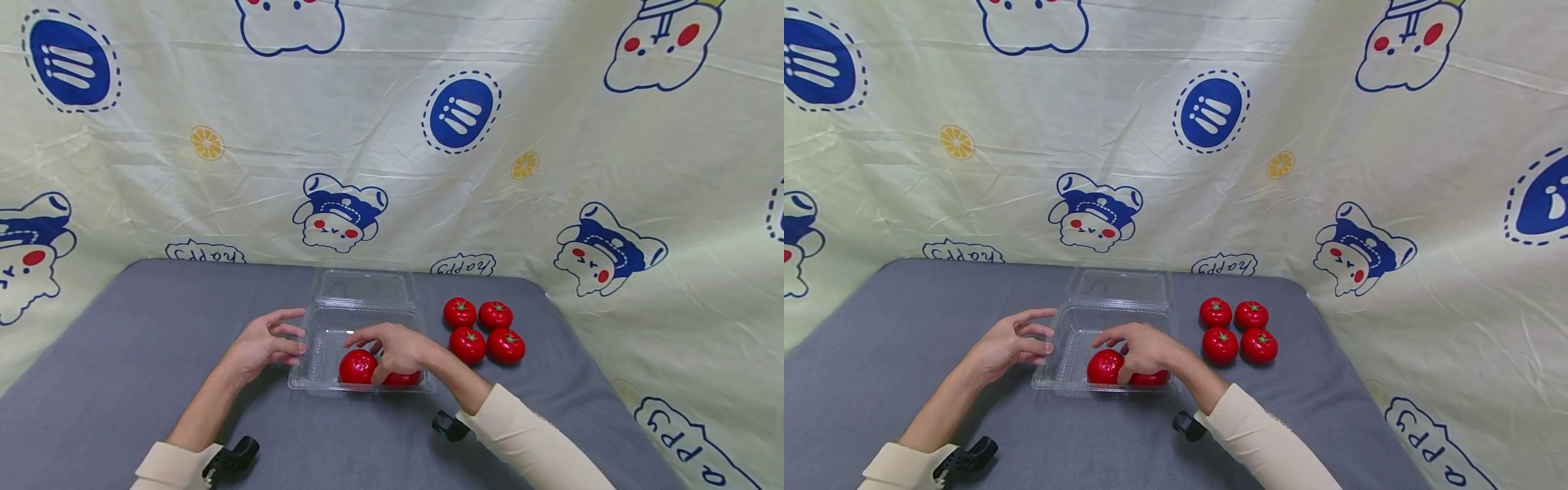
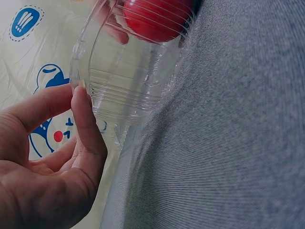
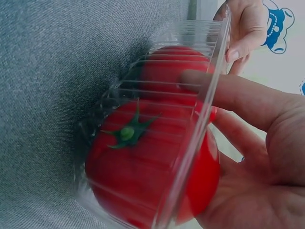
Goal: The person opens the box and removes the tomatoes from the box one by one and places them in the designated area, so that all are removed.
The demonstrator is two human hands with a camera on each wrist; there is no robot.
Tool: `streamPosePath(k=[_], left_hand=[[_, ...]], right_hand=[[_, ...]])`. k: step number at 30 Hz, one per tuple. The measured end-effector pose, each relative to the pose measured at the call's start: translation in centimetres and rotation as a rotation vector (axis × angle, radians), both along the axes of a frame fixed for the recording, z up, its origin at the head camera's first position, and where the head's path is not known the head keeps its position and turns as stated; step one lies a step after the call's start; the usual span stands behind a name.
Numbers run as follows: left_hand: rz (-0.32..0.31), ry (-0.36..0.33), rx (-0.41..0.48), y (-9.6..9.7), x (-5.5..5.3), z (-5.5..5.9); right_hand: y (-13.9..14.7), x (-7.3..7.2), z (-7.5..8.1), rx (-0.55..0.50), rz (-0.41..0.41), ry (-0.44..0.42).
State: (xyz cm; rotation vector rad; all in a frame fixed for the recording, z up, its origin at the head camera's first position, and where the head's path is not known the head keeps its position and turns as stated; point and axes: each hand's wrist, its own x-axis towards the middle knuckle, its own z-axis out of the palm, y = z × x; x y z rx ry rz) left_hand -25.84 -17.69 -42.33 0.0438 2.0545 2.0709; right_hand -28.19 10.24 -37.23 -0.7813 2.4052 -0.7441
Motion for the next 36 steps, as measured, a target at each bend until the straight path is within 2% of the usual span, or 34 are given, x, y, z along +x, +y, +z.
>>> streamPosePath(k=[22, 36], left_hand=[[-0.01, -0.007, 0.016, -0.07, 0.05, 0.06], [-0.014, -0.02, 0.033, -0.12, 0.06, 0.14]], right_hand=[[-0.35, -0.26, -0.46, 0.036, 0.042, -0.01], [-0.49, -0.31, -0.42, 0.057, 0.046, 0.022]])
